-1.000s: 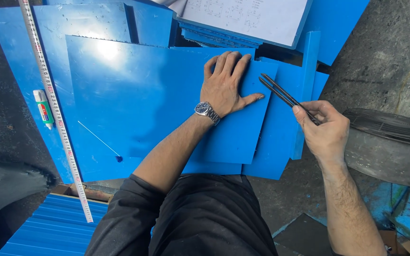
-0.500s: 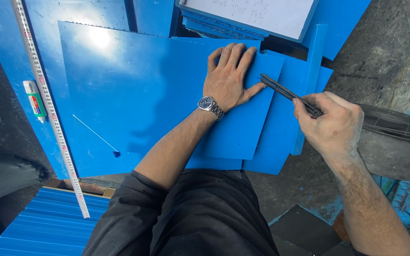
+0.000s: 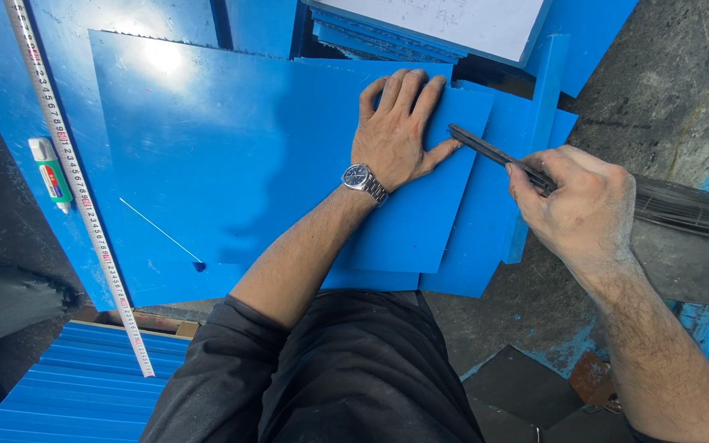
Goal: Measuring and marking blue sheets using a measuring tape, marker, and divider tool.
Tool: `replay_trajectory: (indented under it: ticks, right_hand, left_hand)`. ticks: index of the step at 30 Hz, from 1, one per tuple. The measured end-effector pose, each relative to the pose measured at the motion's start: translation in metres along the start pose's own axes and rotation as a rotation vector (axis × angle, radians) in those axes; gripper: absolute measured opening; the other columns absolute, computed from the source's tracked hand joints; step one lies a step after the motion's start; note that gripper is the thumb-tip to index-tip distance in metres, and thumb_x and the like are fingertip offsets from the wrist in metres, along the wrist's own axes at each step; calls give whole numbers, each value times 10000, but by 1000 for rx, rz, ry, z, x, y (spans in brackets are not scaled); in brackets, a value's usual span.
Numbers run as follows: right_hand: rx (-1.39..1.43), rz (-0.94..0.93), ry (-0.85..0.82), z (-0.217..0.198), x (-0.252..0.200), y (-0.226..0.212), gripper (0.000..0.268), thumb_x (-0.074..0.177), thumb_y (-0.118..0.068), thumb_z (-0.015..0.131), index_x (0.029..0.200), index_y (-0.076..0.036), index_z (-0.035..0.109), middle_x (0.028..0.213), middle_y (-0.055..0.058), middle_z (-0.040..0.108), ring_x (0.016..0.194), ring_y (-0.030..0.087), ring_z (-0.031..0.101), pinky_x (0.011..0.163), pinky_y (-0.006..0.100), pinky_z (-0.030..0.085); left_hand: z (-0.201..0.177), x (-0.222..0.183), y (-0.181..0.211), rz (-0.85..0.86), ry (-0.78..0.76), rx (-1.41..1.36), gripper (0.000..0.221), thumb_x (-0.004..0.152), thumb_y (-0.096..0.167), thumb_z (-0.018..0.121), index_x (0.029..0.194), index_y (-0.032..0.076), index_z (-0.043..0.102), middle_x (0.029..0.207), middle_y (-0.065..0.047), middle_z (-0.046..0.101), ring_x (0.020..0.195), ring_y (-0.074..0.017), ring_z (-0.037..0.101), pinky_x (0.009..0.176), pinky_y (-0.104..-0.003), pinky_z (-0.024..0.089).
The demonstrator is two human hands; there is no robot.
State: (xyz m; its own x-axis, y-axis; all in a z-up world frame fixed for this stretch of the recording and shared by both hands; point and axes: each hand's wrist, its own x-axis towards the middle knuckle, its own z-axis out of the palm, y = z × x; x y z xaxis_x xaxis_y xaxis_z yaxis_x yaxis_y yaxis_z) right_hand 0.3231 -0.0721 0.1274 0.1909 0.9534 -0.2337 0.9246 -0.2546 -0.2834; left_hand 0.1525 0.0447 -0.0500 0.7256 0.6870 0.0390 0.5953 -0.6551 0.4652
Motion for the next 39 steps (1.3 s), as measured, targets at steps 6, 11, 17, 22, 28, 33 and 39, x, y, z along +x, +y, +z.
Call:
replay_trajectory:
  ticks: [6, 11, 17, 22, 28, 33, 39]
  right_hand:
    - [12, -12, -16, -2, 2, -1, 131, 984, -44, 856, 980, 34, 750, 757, 70, 632, 473, 115, 429, 396, 271, 301]
    - [-8, -22, -19, -2, 4, -2, 141, 975, -52, 863, 983, 40, 756, 781, 82, 659, 481, 124, 449, 403, 275, 317]
    - [-62, -82, -23, -1, 6, 0, 159, 1005, -69, 858, 965, 20, 733, 777, 63, 631, 478, 117, 426, 418, 268, 309]
    - [-212, -146, -57, -4, 13, -7, 186, 1029, -137, 840, 942, -25, 720, 816, 45, 660, 509, 123, 497, 454, 263, 387]
    - [-394, -289, -162, -5, 28, -5, 275, 1065, -208, 781, 864, -113, 619, 744, -2, 540, 497, 111, 450, 451, 263, 382]
    - [-503, -417, -262, -15, 46, -10, 318, 1110, -230, 712, 829, -132, 600, 744, -9, 535, 498, 90, 469, 439, 232, 406]
    - [-670, -686, -353, -19, 62, -2, 195, 1064, -150, 636, 879, -157, 575, 795, -6, 531, 598, 87, 524, 563, 228, 491]
  left_hand:
    - [1, 0, -1, 0, 1, -17, 845, 915, 805, 561, 1449, 156, 472, 1397, -126, 527, 1364, -313, 468, 1148, -550, 253]
    - [-1, 0, 0, -1, 3, -23, 833, 920, 794, 574, 1447, 157, 473, 1401, -125, 529, 1370, -311, 464, 1153, -551, 249]
    - [0, 0, 0, 2, 18, -17, 841, 923, 810, 550, 1443, 154, 475, 1397, -125, 530, 1364, -306, 469, 1147, -548, 257]
    - [1, 0, -1, 12, 23, -12, 853, 933, 820, 521, 1452, 147, 463, 1390, -121, 521, 1353, -303, 468, 1149, -540, 255]
    - [-1, 0, 0, 6, 26, -33, 835, 934, 808, 531, 1449, 155, 461, 1395, -120, 529, 1362, -305, 465, 1151, -545, 260]
    - [1, -1, -1, 6, 32, -29, 860, 926, 827, 523, 1452, 149, 466, 1402, -121, 530, 1362, -302, 468, 1159, -533, 256]
    - [1, 0, 0, 1, 21, -34, 873, 904, 814, 604, 1451, 148, 465, 1406, -128, 528, 1365, -306, 470, 1159, -532, 267]
